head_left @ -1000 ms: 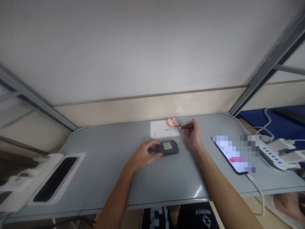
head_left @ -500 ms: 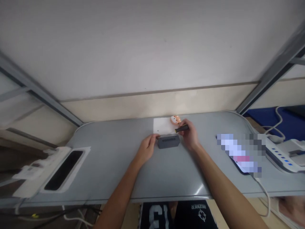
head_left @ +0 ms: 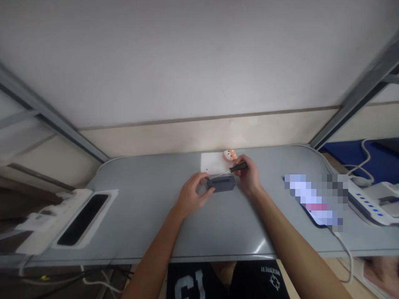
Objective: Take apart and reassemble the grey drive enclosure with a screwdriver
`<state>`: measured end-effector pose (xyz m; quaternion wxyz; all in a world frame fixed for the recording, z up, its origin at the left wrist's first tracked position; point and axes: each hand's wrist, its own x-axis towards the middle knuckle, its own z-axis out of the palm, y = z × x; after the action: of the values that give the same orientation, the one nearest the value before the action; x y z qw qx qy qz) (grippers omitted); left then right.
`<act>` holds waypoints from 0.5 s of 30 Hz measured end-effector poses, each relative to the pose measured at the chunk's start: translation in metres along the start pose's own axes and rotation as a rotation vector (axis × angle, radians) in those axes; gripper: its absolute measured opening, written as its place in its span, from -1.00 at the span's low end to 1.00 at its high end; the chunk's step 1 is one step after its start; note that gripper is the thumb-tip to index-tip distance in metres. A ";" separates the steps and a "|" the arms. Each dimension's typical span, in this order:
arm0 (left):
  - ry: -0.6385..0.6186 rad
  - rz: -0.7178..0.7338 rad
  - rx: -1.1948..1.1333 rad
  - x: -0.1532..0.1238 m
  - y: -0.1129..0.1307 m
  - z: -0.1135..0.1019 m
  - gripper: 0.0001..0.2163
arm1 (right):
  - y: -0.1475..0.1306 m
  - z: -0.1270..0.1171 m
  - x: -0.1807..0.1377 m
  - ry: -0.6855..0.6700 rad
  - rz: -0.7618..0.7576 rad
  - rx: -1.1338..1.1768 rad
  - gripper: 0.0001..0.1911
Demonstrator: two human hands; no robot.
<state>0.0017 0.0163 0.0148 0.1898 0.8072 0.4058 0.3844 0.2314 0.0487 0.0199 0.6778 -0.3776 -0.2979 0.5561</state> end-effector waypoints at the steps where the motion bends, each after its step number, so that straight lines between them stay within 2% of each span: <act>1: 0.004 -0.002 0.010 0.000 -0.001 0.001 -0.71 | 0.000 0.000 0.000 0.002 0.005 0.000 -0.60; 10: 0.059 0.121 0.040 0.000 -0.004 0.005 -0.76 | 0.003 -0.001 0.001 -0.002 0.033 0.013 -0.61; 15: 0.081 0.172 0.099 0.001 -0.006 0.005 -0.78 | 0.004 -0.002 0.003 0.044 0.029 0.027 -0.64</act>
<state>0.0034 0.0207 0.0084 0.0997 0.8311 0.3610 0.4111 0.2318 0.0515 0.0151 0.6812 -0.3847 -0.2700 0.5614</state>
